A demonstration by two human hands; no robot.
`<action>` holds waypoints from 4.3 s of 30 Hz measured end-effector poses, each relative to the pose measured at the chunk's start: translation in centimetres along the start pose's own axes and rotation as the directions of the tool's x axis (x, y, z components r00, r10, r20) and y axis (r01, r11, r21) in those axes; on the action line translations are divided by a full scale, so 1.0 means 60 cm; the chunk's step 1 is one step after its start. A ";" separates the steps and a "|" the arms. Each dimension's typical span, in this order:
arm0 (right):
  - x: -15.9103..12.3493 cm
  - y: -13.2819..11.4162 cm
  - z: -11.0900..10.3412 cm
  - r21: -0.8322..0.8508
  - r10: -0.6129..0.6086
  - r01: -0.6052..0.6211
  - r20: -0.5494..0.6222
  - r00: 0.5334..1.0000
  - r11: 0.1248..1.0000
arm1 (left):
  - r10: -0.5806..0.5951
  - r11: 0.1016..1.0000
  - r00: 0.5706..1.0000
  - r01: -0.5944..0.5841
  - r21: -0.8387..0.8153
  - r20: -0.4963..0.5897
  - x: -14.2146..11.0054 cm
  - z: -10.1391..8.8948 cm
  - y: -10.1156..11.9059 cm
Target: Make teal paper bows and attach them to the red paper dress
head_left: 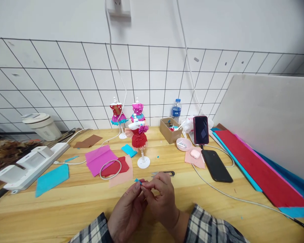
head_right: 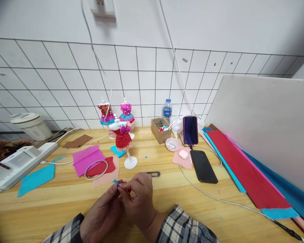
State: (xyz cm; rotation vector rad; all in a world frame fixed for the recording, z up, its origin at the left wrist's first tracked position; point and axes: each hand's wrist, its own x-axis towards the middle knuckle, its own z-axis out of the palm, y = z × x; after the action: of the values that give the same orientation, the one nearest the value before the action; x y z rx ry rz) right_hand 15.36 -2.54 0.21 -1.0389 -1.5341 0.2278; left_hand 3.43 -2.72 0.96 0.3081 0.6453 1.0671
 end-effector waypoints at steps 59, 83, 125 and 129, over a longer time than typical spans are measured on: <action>0.056 0.049 -0.065 -0.267 0.178 0.008 0.665 0.726 0.964 | 0.087 0.398 0.992 -0.116 0.910 0.089 0.010 -0.030 0.070; 0.035 0.044 -0.054 -0.046 0.384 -0.508 0.714 0.585 0.860 | 0.159 0.394 0.970 -0.234 0.889 0.185 0.013 -0.037 0.070; 0.029 0.064 -0.038 0.183 0.298 -0.783 0.854 0.426 0.594 | 0.084 0.384 0.975 -0.222 0.896 0.205 0.013 -0.035 0.060; 0.033 0.062 -0.044 0.196 0.270 -0.825 0.883 0.383 0.531 | 0.100 0.407 0.979 -0.204 0.891 0.179 0.014 -0.037 0.063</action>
State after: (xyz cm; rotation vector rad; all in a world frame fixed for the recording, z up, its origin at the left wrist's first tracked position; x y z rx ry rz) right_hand 19.63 -0.02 -0.15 -0.9150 -1.5129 1.8541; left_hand -0.39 -0.38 0.97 1.4170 1.1002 0.7552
